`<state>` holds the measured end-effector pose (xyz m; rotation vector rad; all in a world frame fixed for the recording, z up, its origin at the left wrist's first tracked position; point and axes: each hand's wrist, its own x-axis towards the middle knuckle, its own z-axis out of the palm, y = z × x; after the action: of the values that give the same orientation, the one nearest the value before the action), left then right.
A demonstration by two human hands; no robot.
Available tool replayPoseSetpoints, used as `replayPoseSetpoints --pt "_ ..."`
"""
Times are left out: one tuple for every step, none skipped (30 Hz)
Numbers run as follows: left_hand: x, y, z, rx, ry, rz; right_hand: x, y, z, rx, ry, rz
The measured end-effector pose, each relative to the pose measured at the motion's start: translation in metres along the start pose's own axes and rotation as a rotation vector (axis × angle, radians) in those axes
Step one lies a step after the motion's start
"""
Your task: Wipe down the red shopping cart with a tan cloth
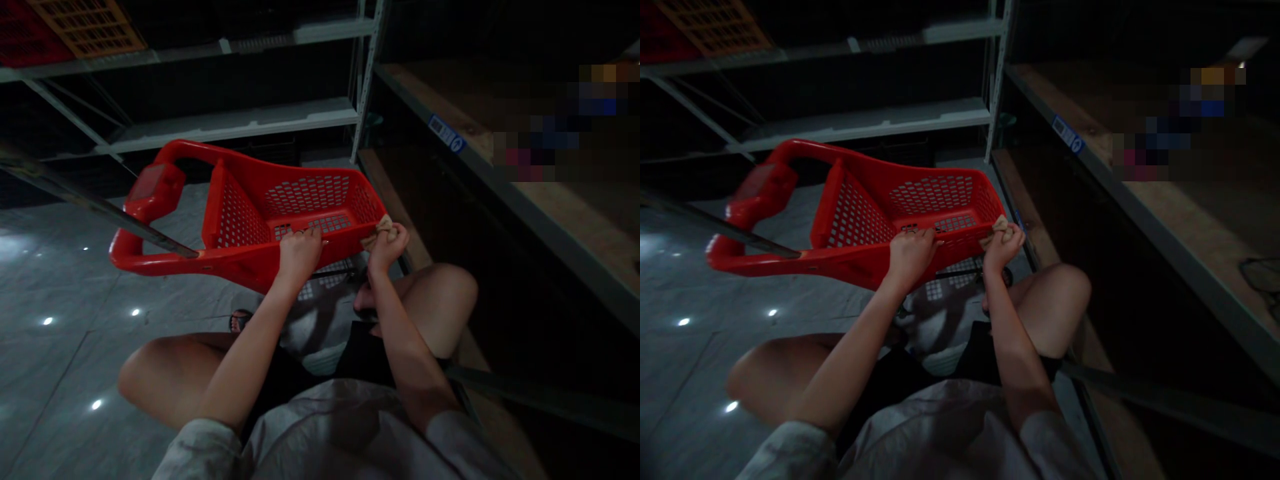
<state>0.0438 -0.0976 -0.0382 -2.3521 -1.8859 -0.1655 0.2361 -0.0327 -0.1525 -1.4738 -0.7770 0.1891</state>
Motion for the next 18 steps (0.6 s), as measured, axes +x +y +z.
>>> replayPoseSetpoints --pt "0.000 0.001 0.000 -0.001 0.005 -0.001 -0.018 -0.004 0.003 0.005 -0.053 -0.011" --pt "0.000 0.002 0.001 0.000 0.011 -0.003 -0.040 -0.007 0.005 0.017 -0.125 -0.026" --pt "0.000 0.002 0.001 0.004 0.020 -0.002 -0.064 -0.011 0.007 0.030 -0.207 -0.037" --pt "0.000 0.002 0.002 0.010 0.026 -0.001 -0.087 -0.013 0.008 0.050 -0.292 -0.044" --pt "0.000 0.002 0.003 0.019 0.029 0.004 -0.106 -0.015 0.008 0.063 -0.358 -0.053" --pt "-0.001 0.000 0.003 0.029 0.028 0.018 -0.119 -0.014 0.007 0.071 -0.403 -0.050" --pt "-0.003 -0.002 0.002 0.039 0.025 0.046 -0.124 -0.012 0.005 0.070 -0.414 -0.038" --pt "-0.005 -0.006 0.000 0.045 0.021 0.090 -0.122 -0.008 0.003 0.057 -0.392 -0.015" --pt "-0.007 -0.011 -0.003 0.046 0.016 0.148 -0.111 -0.003 0.000 0.037 -0.344 0.013" --pt "-0.010 -0.017 -0.007 0.044 0.013 0.207 -0.095 0.003 -0.002 0.015 -0.274 0.042" --pt "-0.013 -0.023 -0.012 0.043 0.008 0.257 -0.074 0.010 -0.004 -0.002 -0.190 0.069" --pt "-0.016 -0.029 -0.018 0.048 -0.002 0.283 -0.052 0.016 -0.006 -0.009 -0.110 0.087" --pt "-0.020 -0.035 -0.024 0.063 -0.021 0.280 -0.031 0.021 -0.006 0.000 -0.046 0.101" --pt "-0.023 -0.041 -0.030 0.086 -0.048 0.248 -0.014 0.025 -0.006 0.007 -0.003 0.110" --pt "-0.025 -0.046 -0.035 0.111 -0.080 0.198 -0.003 0.027 -0.005 0.012 0.021 0.116" --pt "-0.026 -0.049 -0.039 0.134 -0.113 0.146 0.001 0.028 -0.004 0.014 0.027 0.124" --pt "-0.027 -0.051 -0.041 0.151 -0.140 0.102 -0.004 0.028 -0.001 0.018 0.013 0.134" --pt "-0.027 -0.052 -0.042 0.161 -0.157 0.070 -0.016 0.026 0.003 0.026 -0.014 0.150"
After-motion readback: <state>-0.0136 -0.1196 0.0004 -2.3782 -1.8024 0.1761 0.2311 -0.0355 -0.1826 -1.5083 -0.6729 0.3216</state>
